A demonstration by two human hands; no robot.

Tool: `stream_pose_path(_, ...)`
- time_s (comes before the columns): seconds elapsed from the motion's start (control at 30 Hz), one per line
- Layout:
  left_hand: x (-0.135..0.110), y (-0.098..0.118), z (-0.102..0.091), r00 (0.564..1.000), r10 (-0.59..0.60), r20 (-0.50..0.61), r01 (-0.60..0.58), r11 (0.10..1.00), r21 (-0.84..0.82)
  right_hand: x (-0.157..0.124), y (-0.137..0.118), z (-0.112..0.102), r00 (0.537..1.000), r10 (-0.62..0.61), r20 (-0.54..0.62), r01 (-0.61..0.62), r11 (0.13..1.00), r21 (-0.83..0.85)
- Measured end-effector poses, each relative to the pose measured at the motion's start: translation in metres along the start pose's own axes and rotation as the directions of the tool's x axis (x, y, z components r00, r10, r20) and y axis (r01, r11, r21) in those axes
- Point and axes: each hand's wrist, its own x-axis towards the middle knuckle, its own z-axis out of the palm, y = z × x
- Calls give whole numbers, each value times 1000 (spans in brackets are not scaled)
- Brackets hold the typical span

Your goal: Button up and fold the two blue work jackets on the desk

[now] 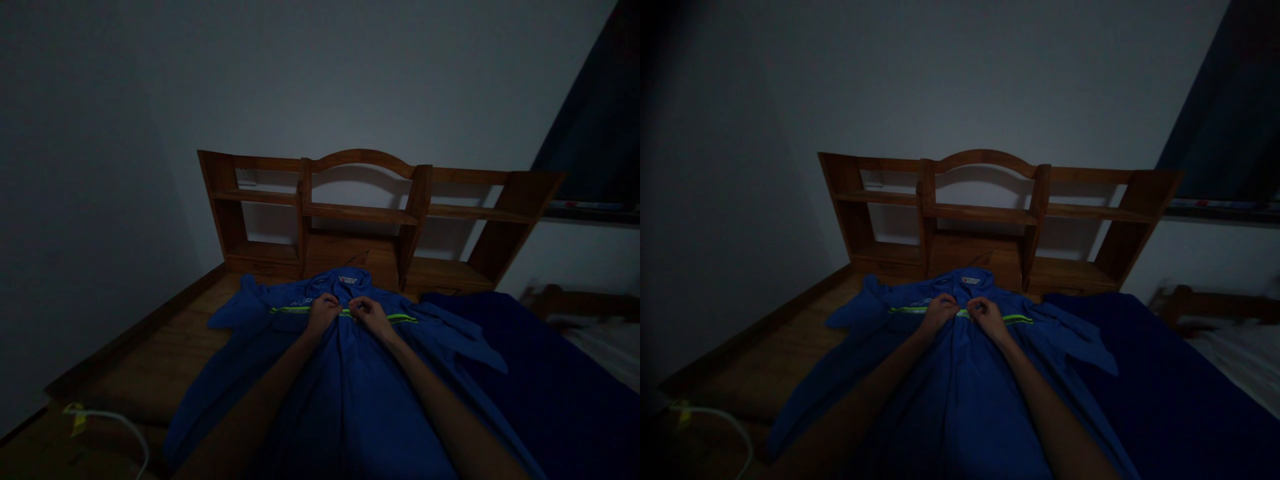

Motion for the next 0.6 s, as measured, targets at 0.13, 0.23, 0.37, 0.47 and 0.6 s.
stream_pose_path(0.13, -2, 0, 2, 999, 38, -37, -35, 997, 70, 1, 5, 0, 1000, -13, -9, 13, 1000, -4)
stream_pose_path(0.23, -3, 0, 4, 993, 96, -72, -86, 987, 139, 3, 9, 0, 1000, -19, -15, 19, 1000, -19)
stream_pose_path(0.37, -4, 0, 5, 987, 136, -88, -111, 962, 250, 4, 11, 0, 1000, -17, -18, 16, 999, -30)
stream_pose_path(0.47, -3, 0, 4, 991, 101, -82, -75, 959, 275, 2, 10, 0, 1000, -19, -12, 19, 999, -32)
stream_pose_path(0.6, -2, -3, 4, 991, 98, -90, -72, 964, 256, 1, 7, 0, 1000, -14, -11, 14, 999, -37)
